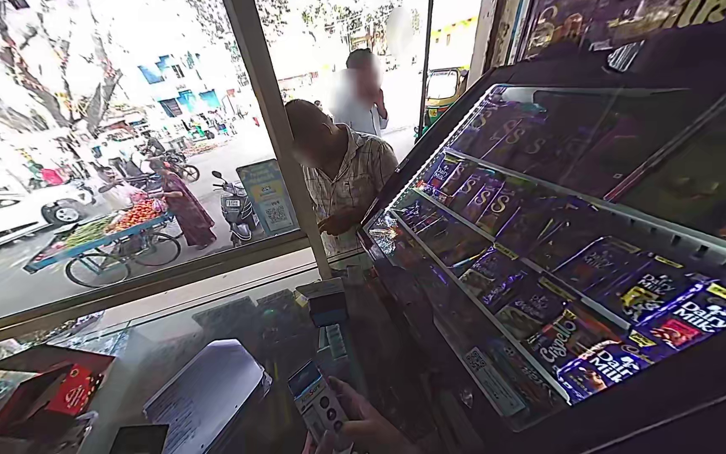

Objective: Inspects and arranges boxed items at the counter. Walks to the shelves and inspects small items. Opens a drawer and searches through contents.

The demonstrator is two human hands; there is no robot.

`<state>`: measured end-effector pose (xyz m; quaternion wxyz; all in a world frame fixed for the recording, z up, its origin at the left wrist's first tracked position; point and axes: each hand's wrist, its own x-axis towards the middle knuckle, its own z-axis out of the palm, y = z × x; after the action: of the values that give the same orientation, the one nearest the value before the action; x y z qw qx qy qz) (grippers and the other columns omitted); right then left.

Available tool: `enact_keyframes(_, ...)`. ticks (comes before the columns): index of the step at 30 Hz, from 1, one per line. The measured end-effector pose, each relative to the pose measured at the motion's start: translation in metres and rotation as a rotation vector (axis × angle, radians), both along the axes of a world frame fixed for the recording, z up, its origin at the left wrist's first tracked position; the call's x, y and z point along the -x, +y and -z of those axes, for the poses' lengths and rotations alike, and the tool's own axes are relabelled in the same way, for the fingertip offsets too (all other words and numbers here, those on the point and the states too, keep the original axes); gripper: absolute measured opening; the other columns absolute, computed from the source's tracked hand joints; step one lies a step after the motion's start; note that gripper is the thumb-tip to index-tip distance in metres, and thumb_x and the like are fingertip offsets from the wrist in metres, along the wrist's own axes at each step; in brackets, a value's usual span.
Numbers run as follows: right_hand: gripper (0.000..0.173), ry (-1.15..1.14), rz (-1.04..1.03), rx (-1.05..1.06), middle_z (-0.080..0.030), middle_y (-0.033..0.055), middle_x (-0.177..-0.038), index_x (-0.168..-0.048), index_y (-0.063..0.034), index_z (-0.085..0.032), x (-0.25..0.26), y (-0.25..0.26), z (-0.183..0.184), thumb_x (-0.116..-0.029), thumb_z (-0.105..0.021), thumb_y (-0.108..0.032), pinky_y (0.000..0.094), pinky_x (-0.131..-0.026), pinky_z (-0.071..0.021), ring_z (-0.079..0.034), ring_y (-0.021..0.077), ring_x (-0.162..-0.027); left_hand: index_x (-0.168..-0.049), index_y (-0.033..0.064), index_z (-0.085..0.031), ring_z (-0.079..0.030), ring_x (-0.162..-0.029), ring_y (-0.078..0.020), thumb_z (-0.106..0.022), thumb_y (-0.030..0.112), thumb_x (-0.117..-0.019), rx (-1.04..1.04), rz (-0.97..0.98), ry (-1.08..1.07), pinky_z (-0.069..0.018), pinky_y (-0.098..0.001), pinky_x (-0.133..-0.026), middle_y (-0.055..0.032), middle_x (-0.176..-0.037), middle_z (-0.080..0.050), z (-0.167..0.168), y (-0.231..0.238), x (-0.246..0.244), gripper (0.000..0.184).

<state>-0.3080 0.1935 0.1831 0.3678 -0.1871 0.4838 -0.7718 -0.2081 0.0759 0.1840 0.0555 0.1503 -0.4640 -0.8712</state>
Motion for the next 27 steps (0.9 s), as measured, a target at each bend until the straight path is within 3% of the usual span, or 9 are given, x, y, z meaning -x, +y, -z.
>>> enact_keyframes(3,0.105,0.163,-0.059,-0.108,-0.043,0.0167,-0.157,-0.163,-0.0048,-0.016,-0.003,0.003,-0.007,-0.0833,-0.078,-0.034,0.0437,-0.114,-0.0439,-0.05,0.0234,-0.138,-0.131,0.0053,-0.05,-0.071,-0.099,-0.0155,-0.07,0.041,-0.0923,-0.02,-0.099,-0.001,-0.0593,-0.0379,-0.091,-0.0072,-0.108,-0.072,-0.004,-0.002,-0.006,0.056)
enact_keyframes(6,0.113,0.255,-0.055,-0.283,-0.032,0.0179,-0.163,-0.164,-0.0123,-0.023,-0.007,0.004,-0.017,-0.0778,-0.08,-0.057,0.05,-0.116,-0.0403,-0.039,0.0318,-0.145,-0.127,0.0047,-0.054,-0.072,-0.091,-0.0131,-0.081,0.051,-0.0776,-0.072,-0.186,-0.059,-0.0615,-0.0345,-0.082,-0.0063,-0.1,-0.073,-0.019,0.001,-0.013,0.073)
enact_keyframes(10,0.123,0.291,-0.038,-0.254,-0.03,0.0177,-0.164,-0.165,-0.0077,-0.014,-0.019,-0.006,-0.019,-0.0768,-0.081,-0.06,0.0413,-0.118,-0.0393,-0.038,0.0237,-0.148,-0.128,0.0078,-0.052,-0.073,-0.095,-0.0138,-0.086,0.052,-0.0744,-0.191,-0.082,-0.023,-0.062,-0.0341,-0.085,-0.0052,-0.104,-0.074,-0.023,-0.008,-0.027,0.077)
enact_keyframes(14,0.125,0.243,-0.136,0.044,-0.036,0.0164,-0.161,-0.161,0.0028,0.002,-0.018,-0.012,-0.018,-0.084,-0.08,-0.05,0.034,-0.115,-0.0456,-0.047,0.0179,-0.141,-0.112,0.0129,-0.065,-0.074,-0.088,-0.0125,-0.086,0.037,-0.079,-0.269,-0.13,0.092,-0.0628,-0.0325,-0.081,-0.0042,-0.096,-0.075,-0.02,-0.017,-0.032,0.046)
enact_keyframes(16,0.09,0.165,-0.077,0.101,-0.05,0.0151,-0.151,-0.16,0.0032,-0.012,-0.014,-0.011,-0.018,-0.1001,-0.063,-0.039,0.0393,-0.109,-0.0515,-0.057,0.0224,-0.133,-0.115,0.0126,-0.073,-0.074,-0.098,-0.0151,-0.077,0.041,-0.0854,-0.389,-0.078,0.258,-0.0614,-0.0348,-0.088,-0.0061,-0.105,-0.077,-0.007,-0.028,-0.038,0.041)
enact_keyframes(18,0.048,0.118,-0.046,0.003,-0.062,0.0097,-0.138,-0.149,0.0003,-0.044,-0.009,-0.01,-0.012,-0.1094,-0.044,-0.026,0.0356,-0.103,-0.054,-0.062,0.0188,-0.123,-0.131,0.0054,-0.062,-0.07,-0.105,-0.0251,-0.078,0.055,-0.0778,-0.533,0.025,0.354,-0.0591,-0.0437,-0.09,-0.0137,-0.117,-0.071,0.022,-0.046,-0.041,0.074)
enact_keyframes(20,0.032,-0.029,-0.209,-0.004,-0.072,0.0002,-0.102,-0.122,-0.007,-0.069,-0.011,-0.011,-0.006,-0.1102,-0.044,-0.022,0.0265,-0.083,-0.0586,-0.069,0.0077,-0.092,-0.145,0.0054,-0.05,-0.069,-0.098,-0.0311,-0.082,0.062,-0.0652,-0.643,0.146,0.4,-0.059,-0.0509,-0.081,-0.0159,-0.119,-0.066,0.035,-0.053,-0.038,0.103)
enact_keyframes(22,0.039,-0.217,-0.378,0.111,-0.072,-0.0016,-0.081,-0.096,-0.0096,-0.072,-0.018,-0.018,-0.001,-0.1112,-0.04,-0.026,0.0242,-0.071,-0.0599,-0.069,0.0055,-0.073,-0.143,0.0093,-0.054,-0.069,-0.093,-0.0265,-0.083,0.067,-0.0577,-0.666,0.151,0.388,-0.0583,-0.0462,-0.077,-0.0126,-0.115,-0.068,0.02,-0.049,-0.04,0.107)
enact_keyframes(27,0.019,-0.378,-0.417,0.237,-0.076,0.0079,-0.089,-0.103,-0.005,-0.077,-0.019,-0.019,0.005,-0.1019,-0.062,-0.017,0.0297,-0.074,-0.0626,-0.073,0.012,-0.077,-0.14,0.0074,-0.057,-0.069,-0.085,-0.0261,-0.082,0.066,-0.0582,-0.619,0.237,0.409,-0.0581,-0.0435,-0.072,-0.0127,-0.103,-0.07,-0.002,-0.038,-0.048,0.104)
